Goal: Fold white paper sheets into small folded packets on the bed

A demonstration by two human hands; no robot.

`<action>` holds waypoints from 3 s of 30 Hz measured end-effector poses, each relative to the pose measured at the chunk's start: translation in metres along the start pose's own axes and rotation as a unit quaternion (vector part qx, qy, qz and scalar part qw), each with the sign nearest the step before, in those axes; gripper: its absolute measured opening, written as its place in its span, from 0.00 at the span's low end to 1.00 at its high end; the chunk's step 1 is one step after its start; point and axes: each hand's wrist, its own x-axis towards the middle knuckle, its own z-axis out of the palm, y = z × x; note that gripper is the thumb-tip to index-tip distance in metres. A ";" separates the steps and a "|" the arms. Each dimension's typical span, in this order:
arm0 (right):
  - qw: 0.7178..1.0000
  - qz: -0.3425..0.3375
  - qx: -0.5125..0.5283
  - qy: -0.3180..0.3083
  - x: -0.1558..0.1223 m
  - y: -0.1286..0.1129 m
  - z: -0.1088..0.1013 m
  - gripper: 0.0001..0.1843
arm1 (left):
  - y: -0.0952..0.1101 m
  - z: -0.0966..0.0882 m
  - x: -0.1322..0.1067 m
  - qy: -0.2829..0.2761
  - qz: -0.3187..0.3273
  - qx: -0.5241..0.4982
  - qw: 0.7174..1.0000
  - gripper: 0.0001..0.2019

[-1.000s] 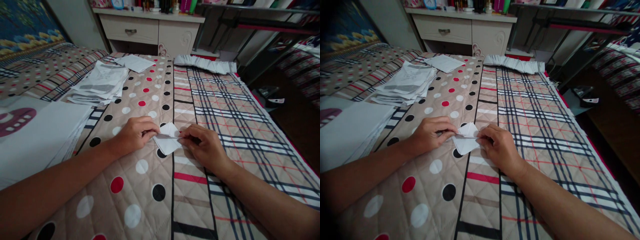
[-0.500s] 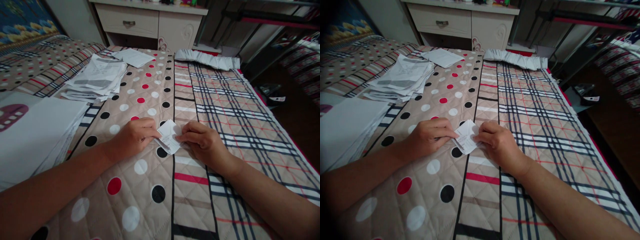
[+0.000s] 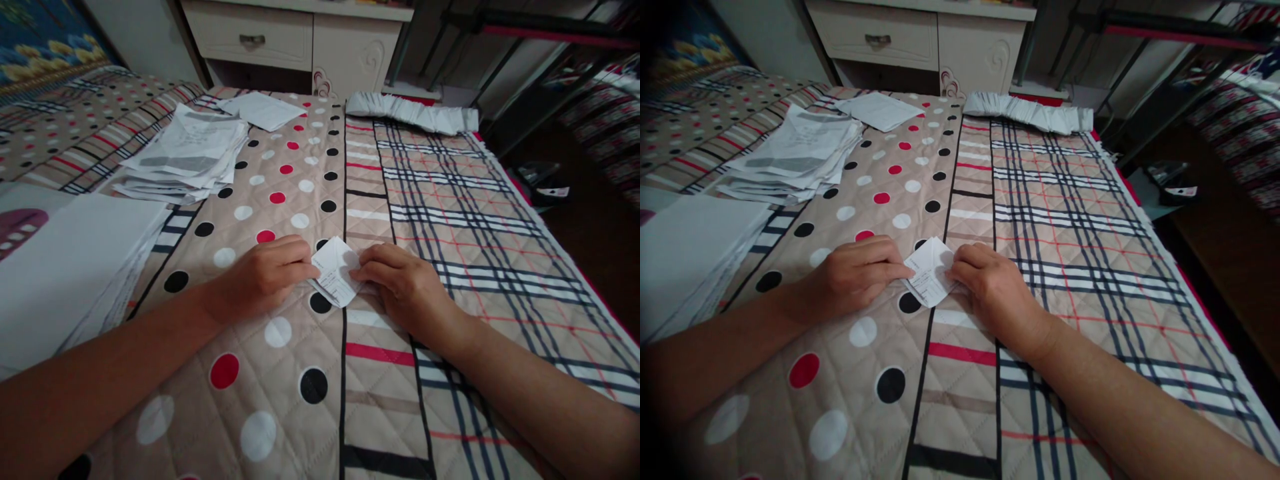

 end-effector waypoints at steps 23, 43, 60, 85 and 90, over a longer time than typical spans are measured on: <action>0.996 0.087 0.021 0.028 0.002 -0.013 0.003 0.09 | -0.012 0.006 0.015 0.018 -0.049 -0.067 0.996 0.07; 0.999 -0.025 -0.007 -0.047 0.000 -0.012 0.000 0.07 | 0.000 0.001 0.006 -0.042 0.046 -0.042 0.997 0.15; 0.997 -0.059 -0.017 -0.053 -0.002 -0.011 0.000 0.08 | 0.008 -0.003 0.009 -0.112 0.051 -0.032 0.992 0.12; 0.976 -0.049 -0.206 -0.058 -0.030 -0.053 0.001 0.27 | 0.063 0.011 0.003 -0.089 0.006 0.156 0.984 0.14; 0.971 -0.008 -0.211 -0.112 -0.040 -0.059 0.004 0.44 | 0.078 0.019 -0.004 -0.083 -0.029 0.259 0.962 0.18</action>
